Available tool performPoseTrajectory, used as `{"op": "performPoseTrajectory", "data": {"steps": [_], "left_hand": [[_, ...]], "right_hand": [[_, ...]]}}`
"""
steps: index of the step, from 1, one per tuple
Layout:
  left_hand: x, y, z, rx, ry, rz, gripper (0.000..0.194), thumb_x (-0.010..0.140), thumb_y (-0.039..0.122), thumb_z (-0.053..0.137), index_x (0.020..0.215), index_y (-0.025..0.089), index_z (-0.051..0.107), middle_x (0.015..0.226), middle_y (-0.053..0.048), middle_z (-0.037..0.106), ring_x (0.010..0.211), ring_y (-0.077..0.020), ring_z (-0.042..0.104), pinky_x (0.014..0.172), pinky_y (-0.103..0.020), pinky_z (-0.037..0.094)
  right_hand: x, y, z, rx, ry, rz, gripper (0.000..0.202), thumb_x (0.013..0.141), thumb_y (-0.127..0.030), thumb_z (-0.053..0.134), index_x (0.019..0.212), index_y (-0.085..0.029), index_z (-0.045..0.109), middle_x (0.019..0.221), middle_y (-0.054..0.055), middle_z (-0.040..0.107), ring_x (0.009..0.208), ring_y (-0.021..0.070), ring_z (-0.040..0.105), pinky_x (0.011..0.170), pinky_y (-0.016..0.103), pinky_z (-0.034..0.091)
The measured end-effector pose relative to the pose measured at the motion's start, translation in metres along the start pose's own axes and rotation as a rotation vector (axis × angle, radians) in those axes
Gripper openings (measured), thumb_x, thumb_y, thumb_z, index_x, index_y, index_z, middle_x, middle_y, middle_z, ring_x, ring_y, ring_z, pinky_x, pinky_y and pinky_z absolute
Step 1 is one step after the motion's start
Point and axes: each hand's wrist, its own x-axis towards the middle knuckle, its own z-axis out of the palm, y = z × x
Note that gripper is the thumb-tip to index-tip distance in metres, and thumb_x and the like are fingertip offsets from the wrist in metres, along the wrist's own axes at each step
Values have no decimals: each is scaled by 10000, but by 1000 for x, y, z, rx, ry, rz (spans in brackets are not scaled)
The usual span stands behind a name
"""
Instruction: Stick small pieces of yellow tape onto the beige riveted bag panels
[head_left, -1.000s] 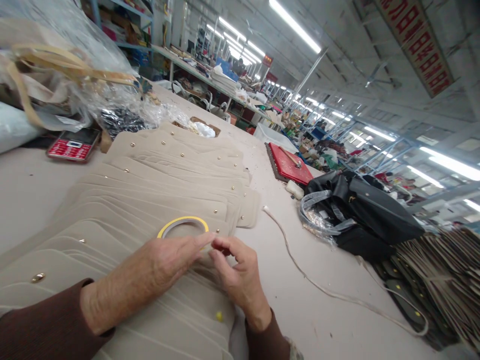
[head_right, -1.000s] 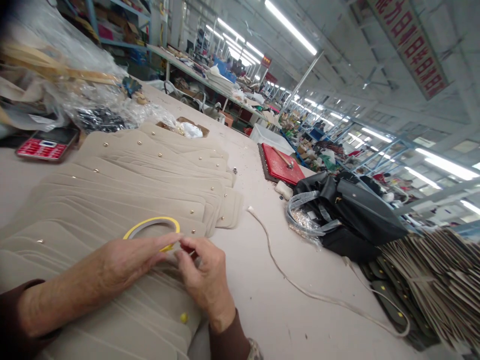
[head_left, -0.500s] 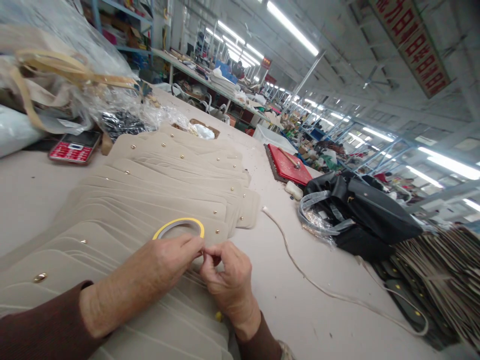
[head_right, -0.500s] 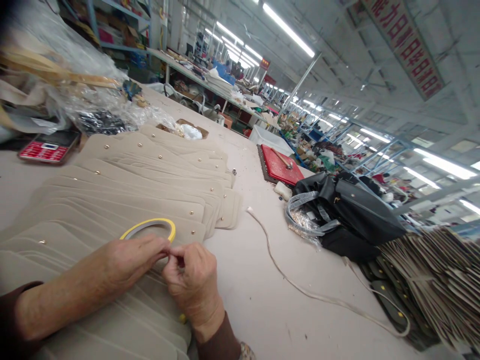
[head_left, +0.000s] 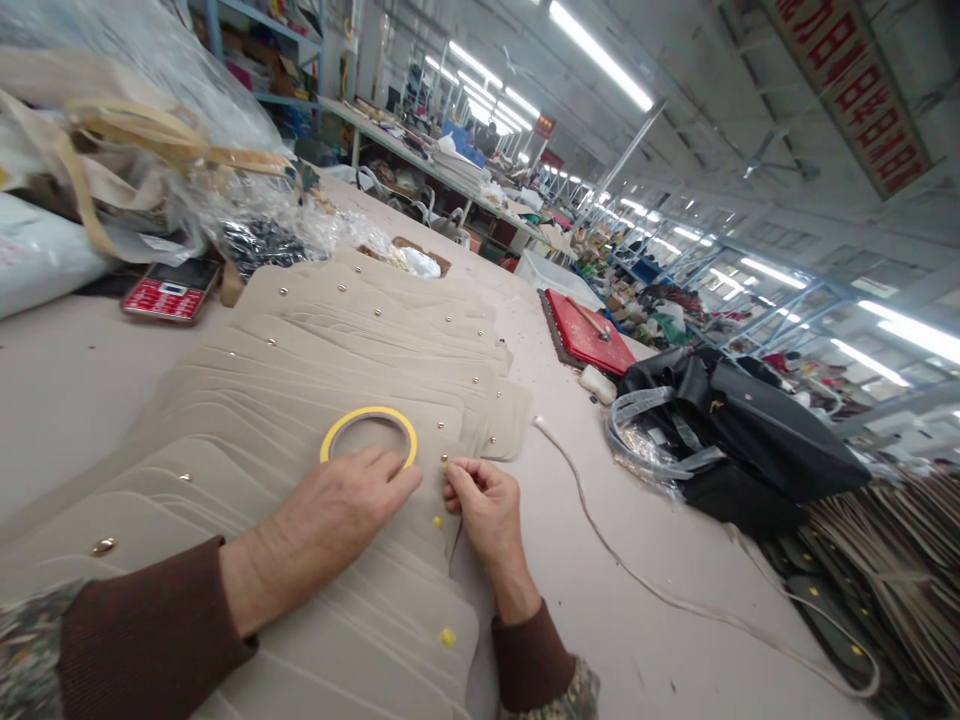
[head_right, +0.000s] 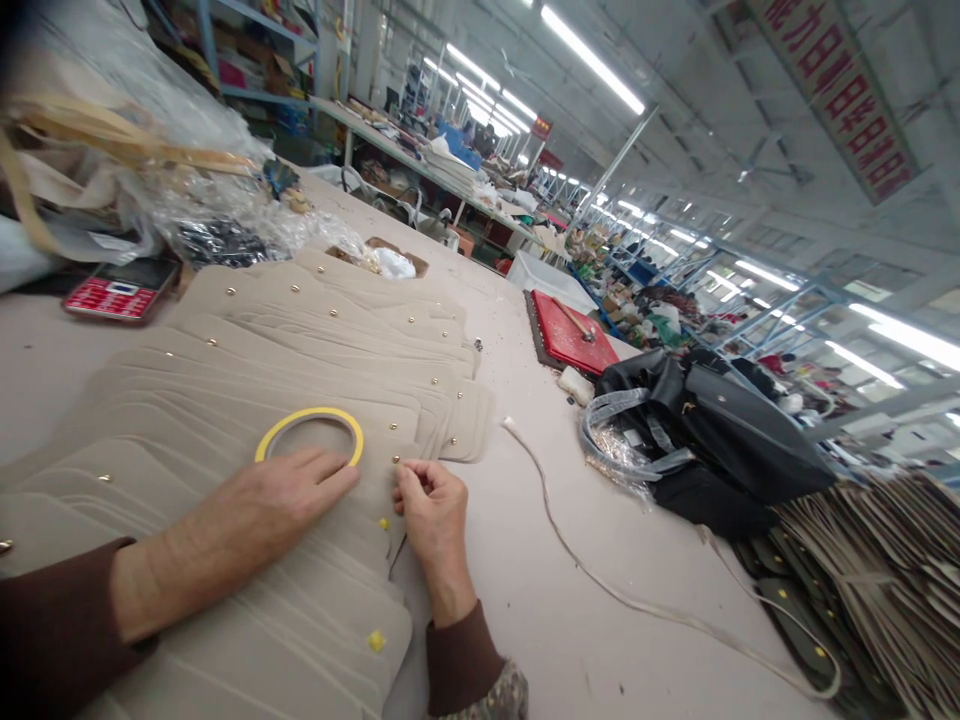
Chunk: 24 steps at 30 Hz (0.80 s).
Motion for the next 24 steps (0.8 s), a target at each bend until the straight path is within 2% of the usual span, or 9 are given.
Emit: {"op": "performPoseTrajectory", "data": {"steps": [3, 6, 10, 16, 20, 22, 24], "left_hand": [[4, -1, 0, 29, -98, -25, 216, 970, 10, 545, 960, 203, 644, 942, -71, 707, 851, -284, 678, 731, -405, 547], [5, 0, -2, -1, -146, -42, 201, 978, 20, 561, 981, 195, 658, 975, -80, 713, 883, -292, 673, 754, -418, 565], [4, -1, 1, -56, -116, -55, 210, 977, 8, 560, 988, 190, 664, 973, -76, 706, 877, -278, 649, 739, -391, 541], [1, -3, 6, -81, -78, -41, 225, 975, 2, 556, 947, 199, 661, 944, -68, 676, 861, -275, 612, 727, -380, 510], [3, -2, 1, -55, -130, -63, 226, 969, -3, 575, 944, 197, 677, 969, -78, 696, 893, -285, 625, 757, -399, 551], [5, -1, -2, -49, -177, -74, 209, 976, 12, 589, 962, 196, 686, 996, -83, 708, 913, -291, 637, 776, -416, 575], [7, -1, -4, -50, -226, -84, 198, 987, 26, 587, 977, 194, 690, 1015, -87, 712, 930, -298, 649, 800, -439, 594]], "right_hand": [[2, 3, 4, -45, -1, -30, 370, 756, -501, 756, 826, -141, 809, 611, 19, 693, 536, 143, 607, 513, 245, 526], [6, 4, 7, -130, -8, -98, 339, 802, -479, 716, 829, -155, 810, 613, 12, 692, 556, 155, 608, 542, 258, 517], [10, 6, 8, -314, 9, -247, 290, 855, -432, 657, 799, -189, 807, 657, 24, 743, 603, 184, 651, 630, 292, 544], [10, 7, 7, -407, -10, -337, 248, 902, -383, 623, 844, -232, 811, 650, -2, 728, 609, 194, 651, 681, 302, 540], [6, 11, 1, -329, 62, -268, 268, 899, -415, 690, 1053, -215, 781, 578, -47, 662, 532, 188, 621, 602, 288, 518], [4, 14, -2, -272, 78, -235, 247, 907, -427, 690, 996, -207, 760, 639, -15, 718, 565, 198, 668, 598, 290, 533], [1, 16, -3, -297, 62, -278, 217, 921, -401, 669, 891, -212, 769, 751, 37, 788, 662, 212, 724, 666, 304, 562]]}}
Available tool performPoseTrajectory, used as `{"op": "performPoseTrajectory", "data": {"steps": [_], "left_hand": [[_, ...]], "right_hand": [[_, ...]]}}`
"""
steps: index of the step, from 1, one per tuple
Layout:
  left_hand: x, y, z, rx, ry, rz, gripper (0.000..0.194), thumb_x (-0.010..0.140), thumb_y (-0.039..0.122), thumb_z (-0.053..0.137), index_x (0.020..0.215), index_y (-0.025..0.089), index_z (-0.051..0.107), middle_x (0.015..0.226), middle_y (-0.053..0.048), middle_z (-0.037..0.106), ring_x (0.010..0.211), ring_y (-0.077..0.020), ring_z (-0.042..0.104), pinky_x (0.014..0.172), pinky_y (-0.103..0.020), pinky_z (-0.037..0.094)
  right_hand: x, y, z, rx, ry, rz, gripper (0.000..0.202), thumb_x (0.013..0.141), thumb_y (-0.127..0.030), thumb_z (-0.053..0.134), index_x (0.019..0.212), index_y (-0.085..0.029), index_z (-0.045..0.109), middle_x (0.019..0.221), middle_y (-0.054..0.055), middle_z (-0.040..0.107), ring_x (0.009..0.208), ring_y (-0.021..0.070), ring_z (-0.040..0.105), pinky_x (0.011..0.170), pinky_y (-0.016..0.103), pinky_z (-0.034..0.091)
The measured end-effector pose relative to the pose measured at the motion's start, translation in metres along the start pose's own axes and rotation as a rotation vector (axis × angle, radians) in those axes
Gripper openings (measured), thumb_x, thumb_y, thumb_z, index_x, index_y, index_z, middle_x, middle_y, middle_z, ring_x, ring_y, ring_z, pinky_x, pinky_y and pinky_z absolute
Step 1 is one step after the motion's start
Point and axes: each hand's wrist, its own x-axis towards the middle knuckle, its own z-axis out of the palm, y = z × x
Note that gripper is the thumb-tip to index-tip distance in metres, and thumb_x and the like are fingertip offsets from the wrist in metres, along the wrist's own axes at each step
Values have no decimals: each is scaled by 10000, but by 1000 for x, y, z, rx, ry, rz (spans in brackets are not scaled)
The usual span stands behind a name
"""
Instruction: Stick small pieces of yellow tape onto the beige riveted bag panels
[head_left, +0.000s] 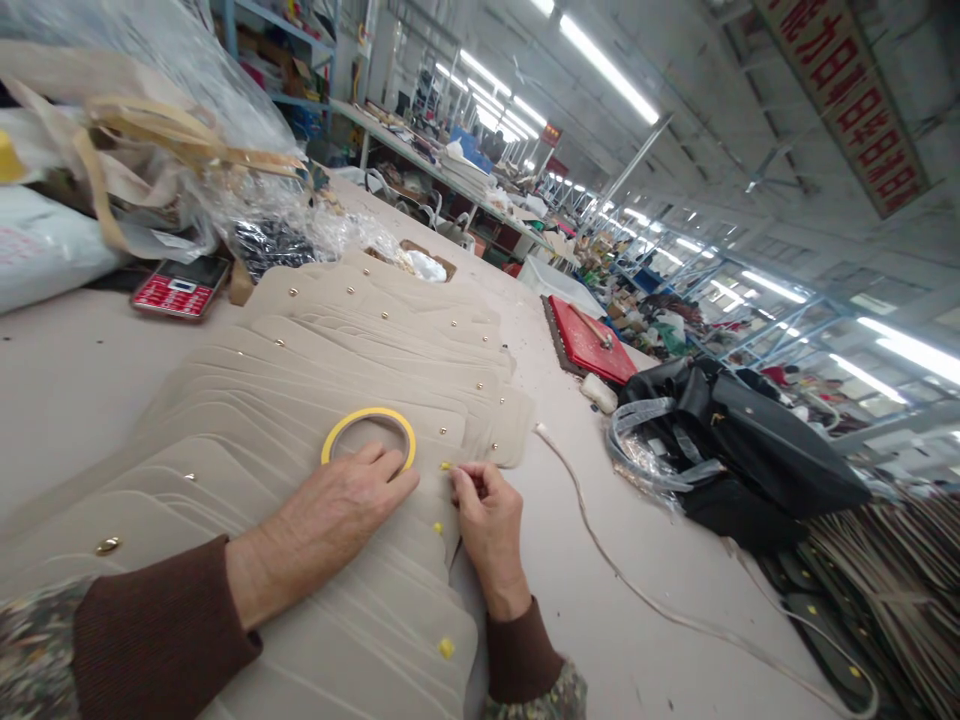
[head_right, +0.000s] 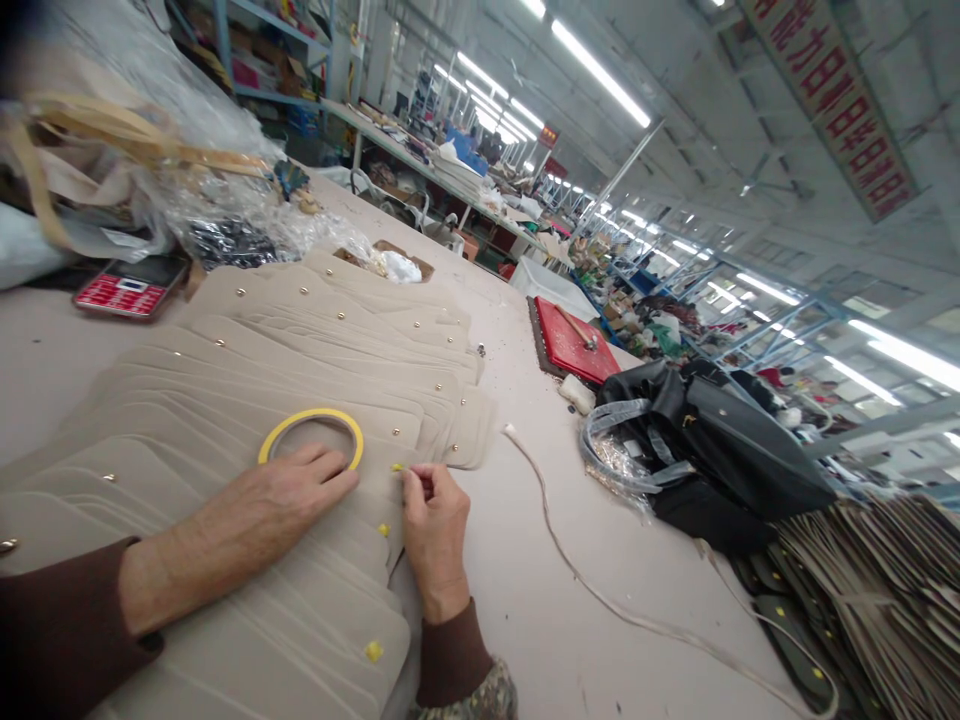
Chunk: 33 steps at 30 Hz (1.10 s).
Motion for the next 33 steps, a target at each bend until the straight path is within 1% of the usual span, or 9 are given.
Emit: {"op": "performPoseTrajectory", "data": {"steps": [3, 7, 12, 15, 19, 22, 24, 28, 33], "left_hand": [[2, 1, -4, 4, -45, -15, 207, 1001, 32, 559, 992, 186, 696, 1042, -102, 719, 965, -319, 665, 848, -487, 604], [4, 0, -6, 7, -46, -8, 203, 991, 35, 570, 1002, 189, 703, 1035, -104, 722, 970, -339, 669, 867, -525, 587], [1, 3, 1, -11, 12, 27, 223, 924, -16, 592, 930, 190, 676, 950, -92, 698, 883, -319, 651, 802, -482, 549], [-4, 3, 7, -27, 110, 121, 251, 882, -49, 582, 887, 195, 642, 903, -81, 679, 813, -296, 630, 725, -435, 511], [-9, -5, 6, -95, 340, 215, 254, 927, -43, 536, 901, 197, 616, 856, -55, 647, 746, -250, 613, 672, -375, 489], [-10, -11, 2, -219, 469, 229, 215, 1064, 65, 460, 1030, 193, 629, 841, -20, 643, 714, -201, 631, 649, -319, 504], [-10, -13, 2, -293, 526, 253, 234, 1132, 156, 402, 1220, 187, 617, 946, -29, 724, 819, -180, 712, 737, -279, 562], [-9, -12, 9, -327, 569, 275, 386, 1168, 229, 356, 1543, 183, 436, 1308, -89, 779, 1158, -171, 760, 985, -234, 585], [-11, -9, 15, -366, 526, 236, 306, 1164, 262, 378, 1447, 202, 477, 1189, -74, 804, 1050, -185, 793, 884, -235, 617]], "right_hand": [[-2, 0, 4, -119, -20, -92, 219, 935, -352, 660, 844, -222, 811, 838, 66, 830, 761, 231, 753, 770, 327, 563], [1, -4, 12, -257, -6, -154, 215, 958, -291, 645, 855, -224, 822, 822, 63, 821, 757, 230, 745, 766, 318, 534], [11, -11, 19, -414, -65, -218, 223, 921, -169, 613, 941, -225, 828, 827, 42, 811, 750, 214, 735, 754, 300, 510], [16, -12, 22, -417, -71, -167, 203, 908, -164, 618, 906, -203, 817, 803, 53, 801, 738, 219, 733, 750, 312, 514], [17, -9, 17, -270, -68, -181, 205, 931, -244, 621, 965, -183, 814, 827, 57, 785, 752, 219, 704, 758, 329, 529], [12, -13, 2, -55, -39, -112, 290, 934, -349, 670, 1114, -170, 809, 761, 19, 752, 650, 195, 650, 663, 309, 532], [6, -20, -9, 63, -47, -91, 263, 952, -359, 677, 1083, -176, 814, 805, 28, 780, 694, 193, 687, 673, 295, 554], [-13, -40, -19, 77, -198, -317, 160, 968, -205, 671, 1029, -183, 817, 903, 47, 806, 787, 173, 720, 754, 265, 572], [-21, -47, -11, -100, -206, -650, 159, 1020, -111, 624, 1067, -167, 765, 903, 67, 790, 804, 177, 708, 763, 266, 550]]}}
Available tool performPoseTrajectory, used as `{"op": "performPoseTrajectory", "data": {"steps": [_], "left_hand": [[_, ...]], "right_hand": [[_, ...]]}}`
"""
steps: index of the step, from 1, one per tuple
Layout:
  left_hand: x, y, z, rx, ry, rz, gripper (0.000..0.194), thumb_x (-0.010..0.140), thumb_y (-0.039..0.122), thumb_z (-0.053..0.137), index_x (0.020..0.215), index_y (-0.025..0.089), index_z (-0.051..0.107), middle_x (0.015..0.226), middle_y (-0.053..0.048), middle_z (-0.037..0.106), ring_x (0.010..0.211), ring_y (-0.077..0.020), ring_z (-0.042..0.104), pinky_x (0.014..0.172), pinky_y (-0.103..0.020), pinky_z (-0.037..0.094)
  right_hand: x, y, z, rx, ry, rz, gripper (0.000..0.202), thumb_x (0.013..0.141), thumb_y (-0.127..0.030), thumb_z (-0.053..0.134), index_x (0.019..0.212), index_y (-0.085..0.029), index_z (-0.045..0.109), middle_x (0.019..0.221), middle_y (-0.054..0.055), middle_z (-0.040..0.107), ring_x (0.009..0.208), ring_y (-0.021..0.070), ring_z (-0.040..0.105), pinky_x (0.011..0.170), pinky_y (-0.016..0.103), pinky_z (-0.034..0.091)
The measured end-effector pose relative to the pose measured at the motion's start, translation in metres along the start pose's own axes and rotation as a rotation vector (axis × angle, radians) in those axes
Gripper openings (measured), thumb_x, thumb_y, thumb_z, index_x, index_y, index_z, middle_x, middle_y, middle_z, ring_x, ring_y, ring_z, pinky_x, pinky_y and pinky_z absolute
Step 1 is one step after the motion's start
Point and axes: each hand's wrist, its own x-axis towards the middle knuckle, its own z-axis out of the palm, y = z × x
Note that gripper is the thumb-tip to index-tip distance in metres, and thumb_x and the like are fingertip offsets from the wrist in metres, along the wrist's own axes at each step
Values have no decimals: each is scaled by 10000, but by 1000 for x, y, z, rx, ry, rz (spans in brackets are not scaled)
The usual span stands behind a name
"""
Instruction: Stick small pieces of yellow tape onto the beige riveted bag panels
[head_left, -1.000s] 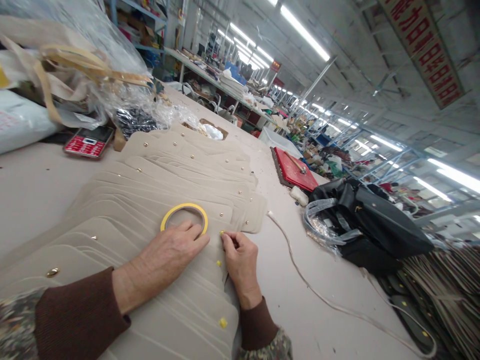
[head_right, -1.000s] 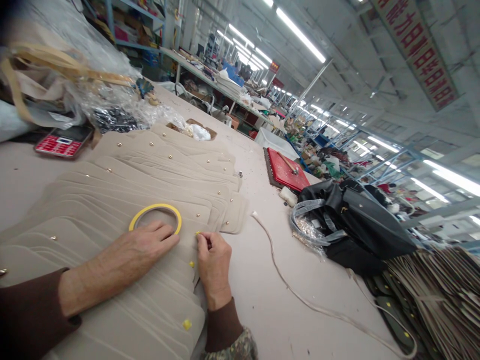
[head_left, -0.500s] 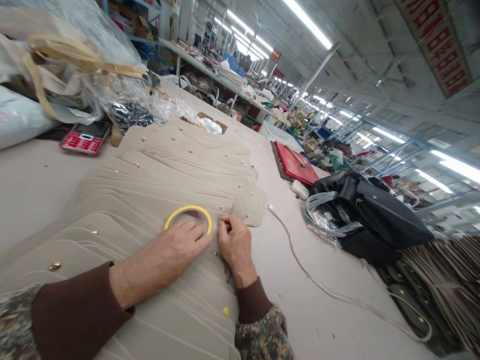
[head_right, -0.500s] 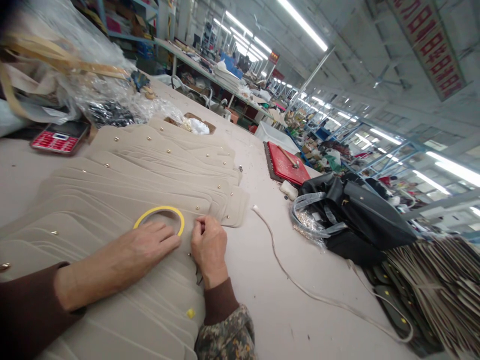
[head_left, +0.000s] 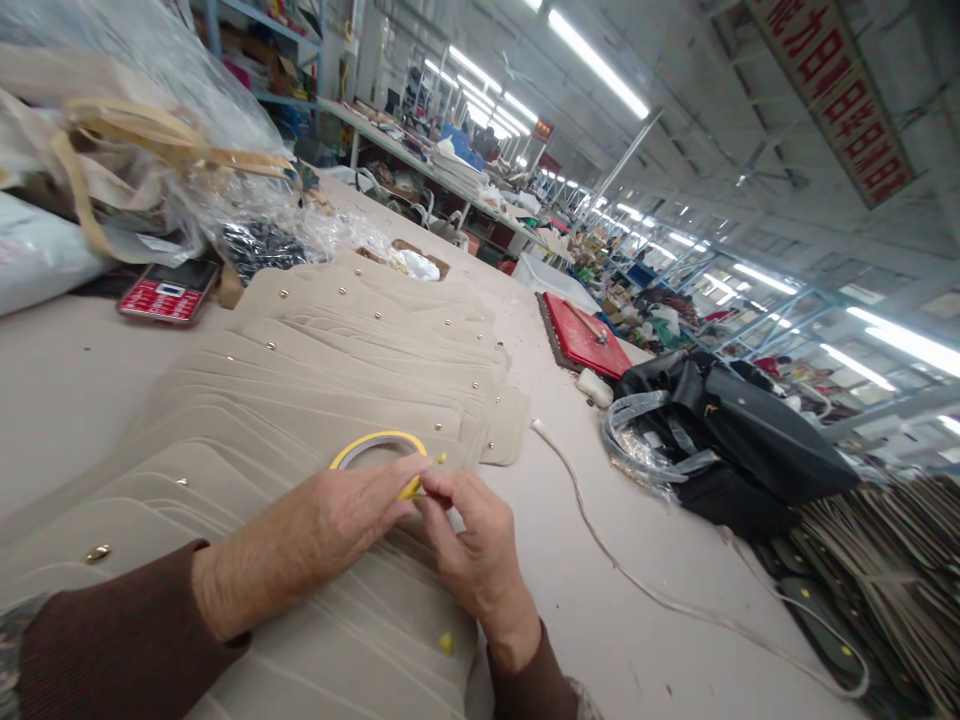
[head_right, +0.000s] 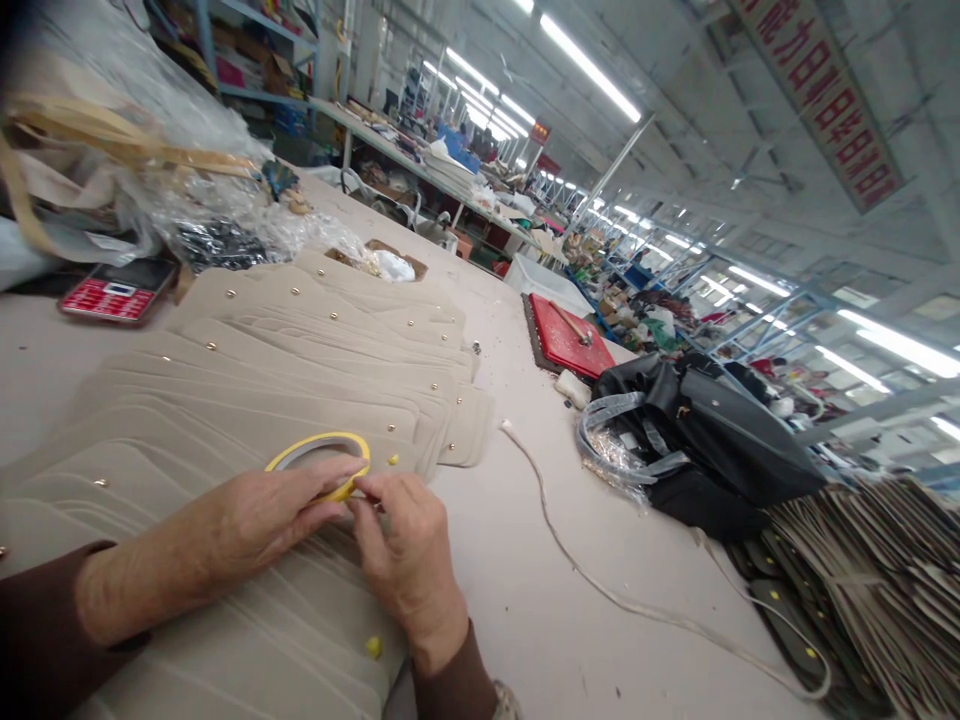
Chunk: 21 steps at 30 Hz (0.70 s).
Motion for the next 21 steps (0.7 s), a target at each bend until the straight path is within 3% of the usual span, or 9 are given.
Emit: {"op": "performPoseTrajectory", "data": {"steps": [6, 12, 15, 19, 21], "left_hand": [[-1, 3, -1, -62, -47, 37, 283, 1096, 96, 408, 1297, 241, 544, 1137, -31, 786, 1026, -173, 769, 897, -244, 590], [0, 2, -5, 3, -112, -31, 274, 1046, 53, 411, 955, 232, 597, 845, 2, 674, 705, -167, 648, 643, -264, 456], [1, 7, -7, 49, -84, -20, 304, 1051, 50, 393, 897, 230, 583, 785, 12, 599, 628, -162, 581, 584, -285, 399], [-1, 17, -3, 51, -5, 8, 308, 1062, 49, 377, 905, 227, 574, 783, 17, 555, 640, -162, 553, 594, -296, 393], [-2, 21, -1, 97, -14, 3, 305, 1061, 44, 385, 905, 231, 569, 780, 19, 557, 638, -173, 545, 593, -315, 386]], "right_hand": [[-3, 5, 10, -137, 77, -145, 206, 967, -63, 570, 864, -197, 687, 749, 26, 747, 661, 160, 676, 660, 255, 510], [-5, -5, 16, -194, 194, -119, 218, 870, -59, 543, 792, -179, 707, 644, 8, 682, 548, 131, 630, 580, 231, 482], [-5, -11, 18, -53, 192, 138, 194, 847, -116, 576, 779, -173, 748, 646, 19, 716, 540, 137, 651, 560, 223, 495], [-1, -4, 16, 344, 210, 745, 153, 800, -305, 689, 722, -181, 730, 543, -1, 676, 450, 153, 601, 459, 238, 473], [3, 7, 12, 445, 258, 877, 218, 758, -390, 759, 713, -181, 717, 523, -8, 655, 449, 161, 595, 454, 254, 496]]}}
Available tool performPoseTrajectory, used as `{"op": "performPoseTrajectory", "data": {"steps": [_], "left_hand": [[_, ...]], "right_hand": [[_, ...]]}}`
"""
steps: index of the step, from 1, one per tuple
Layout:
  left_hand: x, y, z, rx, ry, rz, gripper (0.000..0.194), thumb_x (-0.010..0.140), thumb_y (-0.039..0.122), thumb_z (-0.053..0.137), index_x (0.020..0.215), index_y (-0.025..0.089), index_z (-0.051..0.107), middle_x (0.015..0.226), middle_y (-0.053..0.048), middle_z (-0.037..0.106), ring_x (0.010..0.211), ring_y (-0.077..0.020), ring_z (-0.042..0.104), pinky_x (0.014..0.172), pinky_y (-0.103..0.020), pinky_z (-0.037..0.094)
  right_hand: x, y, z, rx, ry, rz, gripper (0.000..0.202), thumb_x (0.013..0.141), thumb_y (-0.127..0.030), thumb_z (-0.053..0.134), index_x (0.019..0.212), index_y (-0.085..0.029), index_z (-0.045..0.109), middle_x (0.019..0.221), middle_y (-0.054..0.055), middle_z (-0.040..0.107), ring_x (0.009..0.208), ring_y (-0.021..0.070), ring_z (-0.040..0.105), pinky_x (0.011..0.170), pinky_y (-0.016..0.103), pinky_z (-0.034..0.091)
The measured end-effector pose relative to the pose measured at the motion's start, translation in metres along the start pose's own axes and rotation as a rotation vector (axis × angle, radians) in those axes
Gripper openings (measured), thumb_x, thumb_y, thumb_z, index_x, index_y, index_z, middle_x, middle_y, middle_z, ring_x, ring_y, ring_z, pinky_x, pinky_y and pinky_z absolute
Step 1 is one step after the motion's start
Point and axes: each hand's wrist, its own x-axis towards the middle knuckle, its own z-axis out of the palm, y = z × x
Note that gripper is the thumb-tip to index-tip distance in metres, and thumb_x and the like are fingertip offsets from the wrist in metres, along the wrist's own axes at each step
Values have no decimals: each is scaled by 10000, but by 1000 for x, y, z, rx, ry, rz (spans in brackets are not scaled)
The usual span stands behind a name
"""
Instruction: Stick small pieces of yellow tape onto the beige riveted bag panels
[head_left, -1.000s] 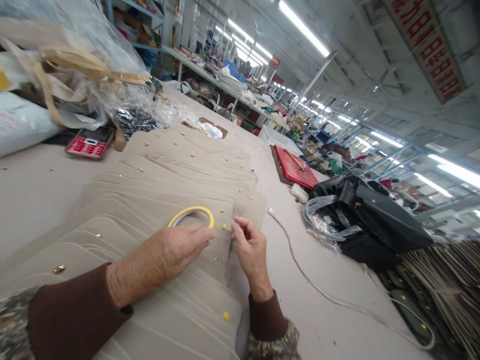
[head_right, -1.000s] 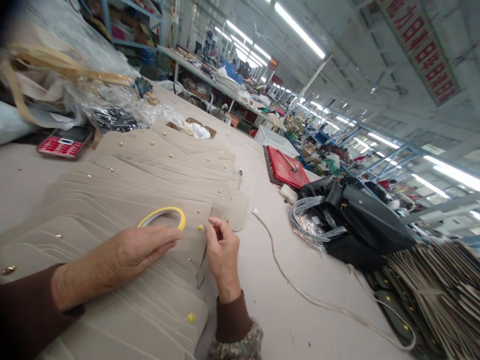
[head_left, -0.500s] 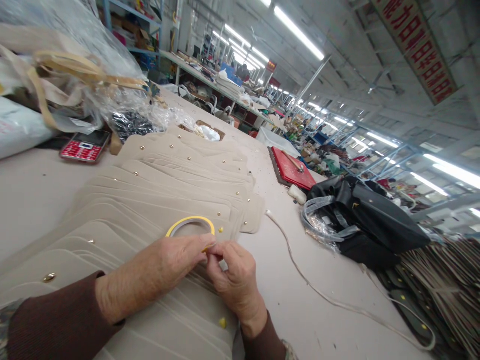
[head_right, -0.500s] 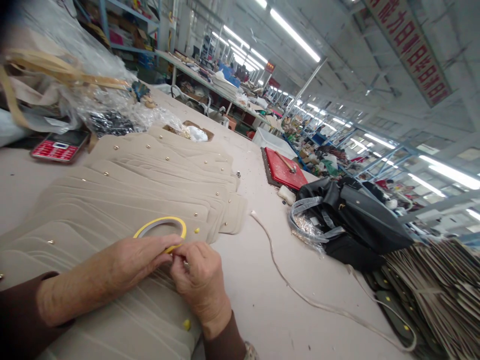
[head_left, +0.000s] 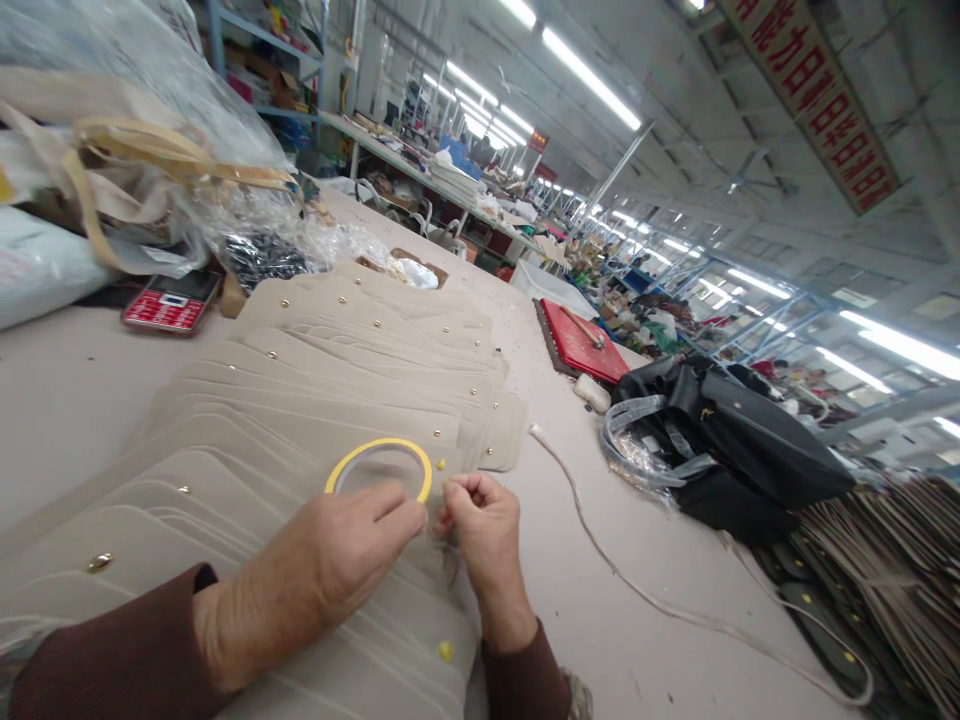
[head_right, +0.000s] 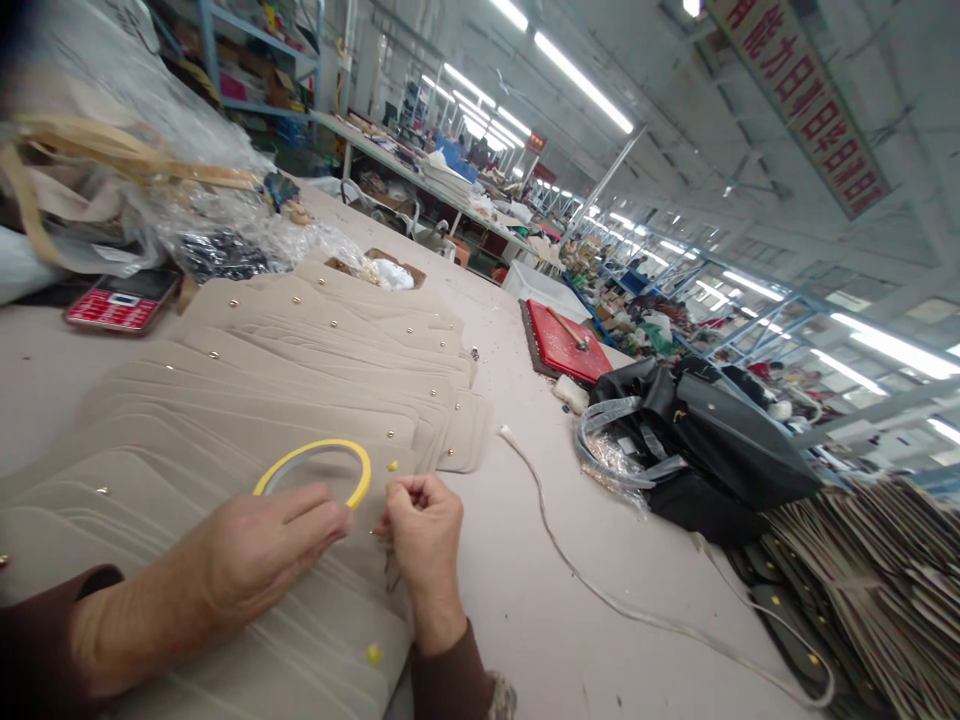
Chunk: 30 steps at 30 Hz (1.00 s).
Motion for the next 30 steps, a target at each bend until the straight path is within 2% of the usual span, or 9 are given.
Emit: {"op": "performPoseTrajectory", "data": {"steps": [2, 5, 9, 15, 19, 23, 27, 30], "left_hand": [[1, -1, 0, 119, -65, -19, 299, 1034, 16, 410, 911, 227, 583, 787, 8, 595, 647, -194, 570, 601, -336, 398], [3, -6, -1, 277, -241, -84, 321, 961, -52, 449, 954, 210, 636, 863, -34, 679, 738, -244, 647, 660, -363, 469], [6, -9, -1, 291, -402, -147, 329, 929, -63, 480, 988, 203, 665, 957, -69, 714, 847, -283, 666, 721, -396, 528], [10, -9, -1, 257, -457, -160, 248, 930, -20, 546, 940, 208, 645, 951, -86, 713, 855, -300, 637, 758, -430, 510], [12, -7, -3, 213, -516, -207, 247, 917, -28, 570, 954, 203, 648, 972, -91, 711, 886, -299, 623, 800, -439, 492], [11, -8, -5, 164, -482, -202, 263, 905, -43, 550, 948, 202, 638, 965, -88, 680, 876, -293, 600, 784, -421, 468], [7, -10, -8, 134, -414, -122, 308, 871, -78, 497, 890, 214, 591, 882, -63, 627, 796, -271, 560, 694, -385, 392], [4, -12, -12, 62, -407, -65, 313, 864, -80, 497, 889, 222, 572, 853, -44, 604, 752, -250, 538, 652, -372, 345]], "right_hand": [[12, 2, -4, 30, 30, -19, 273, 737, -432, 818, 759, -171, 741, 586, 2, 687, 514, 166, 625, 498, 264, 540], [27, 8, -4, 22, 56, -102, 293, 733, -433, 843, 827, -164, 772, 665, 7, 710, 579, 152, 625, 540, 253, 545], [39, 17, 6, -18, 57, -101, 282, 736, -435, 795, 830, -172, 757, 676, 7, 707, 588, 156, 618, 548, 265, 526], [46, 23, 16, -192, 58, -180, 181, 745, -373, 705, 794, -202, 742, 743, 13, 751, 693, 186, 680, 718, 322, 567], [51, 23, 17, -149, 75, -133, 220, 691, -370, 731, 834, -202, 719, 739, 6, 727, 703, 186, 677, 701, 312, 570], [44, 18, -4, -65, 13, -69, 382, 691, -499, 779, 892, -179, 724, 732, 19, 719, 629, 175, 658, 618, 310, 581], [25, 12, -33, 0, -183, 104, 503, 680, -617, 888, 847, -166, 738, 666, 20, 709, 583, 157, 652, 593, 285, 578], [12, 14, -43, -34, -287, 186, 515, 694, -640, 904, 781, -166, 725, 633, 9, 688, 538, 125, 603, 563, 248, 532]]}}
